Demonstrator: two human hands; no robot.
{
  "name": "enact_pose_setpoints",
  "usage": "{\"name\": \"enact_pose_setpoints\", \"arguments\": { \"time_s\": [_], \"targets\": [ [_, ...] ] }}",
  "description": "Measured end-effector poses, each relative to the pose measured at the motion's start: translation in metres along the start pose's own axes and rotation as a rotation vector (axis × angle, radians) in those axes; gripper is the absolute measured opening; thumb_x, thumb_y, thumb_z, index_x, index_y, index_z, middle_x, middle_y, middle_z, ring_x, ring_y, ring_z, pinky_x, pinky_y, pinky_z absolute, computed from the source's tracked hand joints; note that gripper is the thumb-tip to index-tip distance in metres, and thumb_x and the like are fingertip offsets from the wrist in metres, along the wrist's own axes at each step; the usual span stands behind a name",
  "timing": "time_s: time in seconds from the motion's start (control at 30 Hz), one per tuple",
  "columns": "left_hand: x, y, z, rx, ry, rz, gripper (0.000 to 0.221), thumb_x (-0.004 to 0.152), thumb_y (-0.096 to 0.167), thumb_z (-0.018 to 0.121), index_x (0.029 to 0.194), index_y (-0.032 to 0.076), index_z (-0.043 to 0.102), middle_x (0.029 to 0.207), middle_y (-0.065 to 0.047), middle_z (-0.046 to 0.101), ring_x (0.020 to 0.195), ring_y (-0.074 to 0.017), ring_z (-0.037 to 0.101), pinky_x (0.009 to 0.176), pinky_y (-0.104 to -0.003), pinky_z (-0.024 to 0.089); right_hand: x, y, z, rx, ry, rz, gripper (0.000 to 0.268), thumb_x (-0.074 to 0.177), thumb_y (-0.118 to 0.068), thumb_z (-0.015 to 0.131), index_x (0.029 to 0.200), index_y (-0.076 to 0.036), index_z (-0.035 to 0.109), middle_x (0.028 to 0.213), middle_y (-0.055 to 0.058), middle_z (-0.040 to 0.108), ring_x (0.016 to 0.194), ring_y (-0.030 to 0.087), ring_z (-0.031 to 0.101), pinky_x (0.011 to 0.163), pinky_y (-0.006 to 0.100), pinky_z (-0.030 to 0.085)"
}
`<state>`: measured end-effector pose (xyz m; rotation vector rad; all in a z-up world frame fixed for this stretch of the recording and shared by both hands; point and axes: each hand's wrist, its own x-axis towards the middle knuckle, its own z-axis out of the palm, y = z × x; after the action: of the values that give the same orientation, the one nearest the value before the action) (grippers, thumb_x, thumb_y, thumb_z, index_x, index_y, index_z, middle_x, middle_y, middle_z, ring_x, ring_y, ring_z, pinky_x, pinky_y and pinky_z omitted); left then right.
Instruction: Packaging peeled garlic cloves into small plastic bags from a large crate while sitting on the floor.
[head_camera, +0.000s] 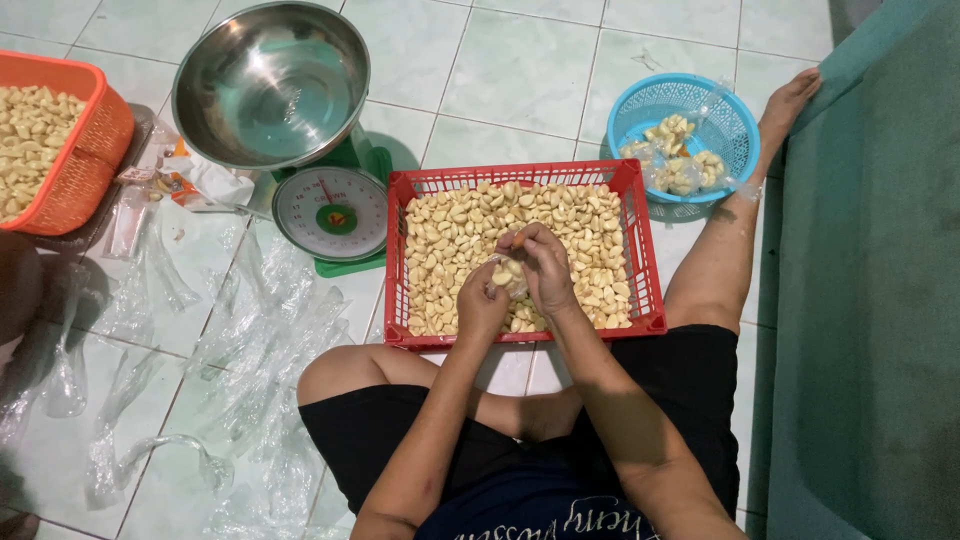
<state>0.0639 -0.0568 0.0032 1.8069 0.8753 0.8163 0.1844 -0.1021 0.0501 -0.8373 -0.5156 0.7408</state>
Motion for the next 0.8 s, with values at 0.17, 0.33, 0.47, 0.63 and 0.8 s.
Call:
{"name": "enact_pose_setpoints", "arguments": {
  "time_s": [0.17, 0.33, 0.47, 0.63, 0.8],
  "targets": [
    [0.001, 0.015, -0.013, 0.031, 0.004, -0.011, 0.052, 0.075, 0.006, 0.061, 0.125, 0.003, 0.071, 0.122, -0.020, 0.070, 0.121, -0.0385, 0.064, 0.104, -0.044, 0.050, -0.008, -0.005, 0.008, -0.075, -0.085, 0.003, 0.019, 0.093, -0.018, 0.057, 0.091, 0.000, 0.060, 0.098, 0.023, 0.070, 0.096, 0.027, 0.071, 0.096, 0.042, 0.056],
    [0.004, -0.008, -0.015, 0.032, 0.030, -0.028, 0.053, 0.075, 0.005, 0.059, 0.127, 0.005, 0.071, 0.122, -0.020, 0.070, 0.120, -0.0381, 0.064, 0.102, -0.043, 0.051, -0.011, -0.035, 0.013, -0.257, -0.208, -0.001, 0.020, 0.091, -0.017, 0.060, 0.085, 0.002, 0.064, 0.096, 0.020, 0.070, 0.097, 0.026, 0.069, 0.091, 0.037, 0.055],
    [0.004, -0.022, -0.025, 0.038, 0.075, -0.049, 0.056, 0.075, 0.005, 0.058, 0.129, 0.013, 0.072, 0.123, -0.017, 0.069, 0.120, -0.0366, 0.064, 0.101, -0.042, 0.051, 0.004, -0.006, -0.049, -0.451, -0.127, 0.043, 0.020, 0.101, -0.018, 0.059, 0.107, -0.001, 0.068, 0.125, 0.020, 0.067, 0.120, 0.030, 0.064, 0.098, 0.040, 0.054],
    [0.006, -0.021, -0.032, 0.009, 0.120, -0.116, 0.056, 0.076, 0.007, 0.056, 0.128, 0.019, 0.073, 0.125, -0.011, 0.070, 0.121, -0.0310, 0.064, 0.100, -0.038, 0.051, -0.012, -0.011, -0.044, -1.173, -0.141, 0.467, 0.048, 0.094, -0.031, 0.069, 0.139, -0.015, 0.065, 0.143, 0.021, 0.059, 0.131, 0.040, 0.059, 0.112, 0.053, 0.045],
    [0.002, -0.020, -0.038, -0.100, 0.088, -0.206, 0.051, 0.079, 0.007, 0.058, 0.124, 0.020, 0.076, 0.120, -0.008, 0.071, 0.089, -0.0156, 0.069, 0.082, -0.026, 0.054, -0.024, 0.037, -0.051, -1.737, -0.562, 0.665, 0.074, 0.082, -0.056, 0.078, 0.142, -0.016, 0.058, 0.138, 0.031, 0.051, 0.123, 0.057, 0.058, 0.100, 0.057, 0.053]
  ]
}}
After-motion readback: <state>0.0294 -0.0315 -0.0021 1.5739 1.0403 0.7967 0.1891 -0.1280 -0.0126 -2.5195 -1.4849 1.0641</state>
